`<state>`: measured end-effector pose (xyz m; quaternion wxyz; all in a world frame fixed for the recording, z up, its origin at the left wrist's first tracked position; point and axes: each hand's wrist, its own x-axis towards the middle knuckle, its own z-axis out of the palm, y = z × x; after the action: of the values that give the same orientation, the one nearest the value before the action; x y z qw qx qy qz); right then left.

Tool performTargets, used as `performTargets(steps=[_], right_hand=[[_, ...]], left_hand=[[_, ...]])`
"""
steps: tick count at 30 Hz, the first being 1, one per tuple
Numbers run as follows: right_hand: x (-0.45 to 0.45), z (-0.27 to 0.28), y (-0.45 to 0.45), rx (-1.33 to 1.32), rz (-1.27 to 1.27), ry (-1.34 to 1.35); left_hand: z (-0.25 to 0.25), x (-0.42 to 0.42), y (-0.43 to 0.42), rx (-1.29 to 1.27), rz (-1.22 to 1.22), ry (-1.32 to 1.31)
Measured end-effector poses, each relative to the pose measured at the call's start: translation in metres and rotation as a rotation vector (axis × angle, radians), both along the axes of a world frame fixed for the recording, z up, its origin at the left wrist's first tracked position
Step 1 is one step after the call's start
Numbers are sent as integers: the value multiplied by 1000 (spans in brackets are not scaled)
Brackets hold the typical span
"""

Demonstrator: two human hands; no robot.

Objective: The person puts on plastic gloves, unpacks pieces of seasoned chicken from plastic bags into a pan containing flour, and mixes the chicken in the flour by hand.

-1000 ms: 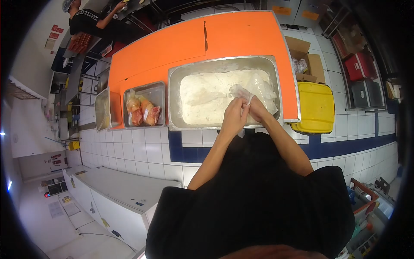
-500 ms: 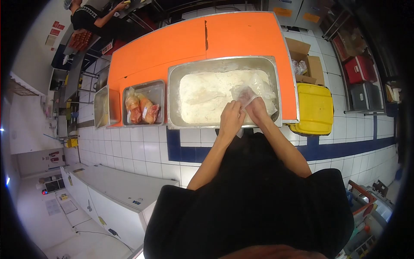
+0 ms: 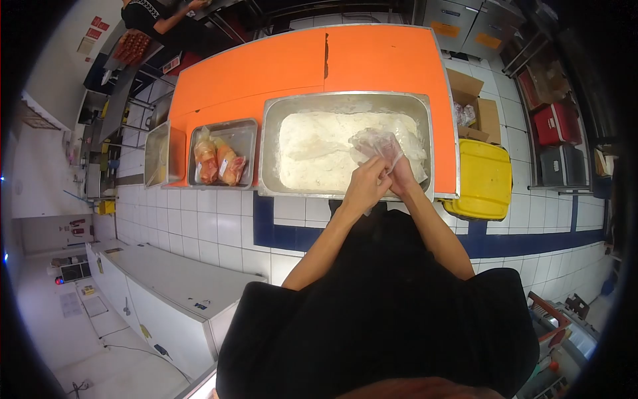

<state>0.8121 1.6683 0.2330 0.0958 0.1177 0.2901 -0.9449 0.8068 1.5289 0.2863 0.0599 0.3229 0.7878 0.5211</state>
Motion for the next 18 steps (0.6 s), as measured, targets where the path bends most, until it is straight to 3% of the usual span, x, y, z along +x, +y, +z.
performTargets(steps=[5,8,10,11,13,15,17,18], right_hand=[[2,15,-4,-123,-59,42],[4,3,2,55,-65,-39],[4,-14,19,422,177,-41],[2,-17,21,424,172,-30],[5,-8,19,946,218,129],[7,11,21,944,226,110],[6,28,21,1044,112,216],[6,8,24,1009,112,219]], left_hand=[[1,2,6,40,-7,-6],[-2,7,6,48,9,82],[-5,4,8,78,147,-47],[-5,2,6,80,144,-35],[-8,2,3,45,170,-111],[-7,4,-5,56,90,-101],[-6,1,-10,149,147,-215],[-17,-5,-14,97,234,-136]])
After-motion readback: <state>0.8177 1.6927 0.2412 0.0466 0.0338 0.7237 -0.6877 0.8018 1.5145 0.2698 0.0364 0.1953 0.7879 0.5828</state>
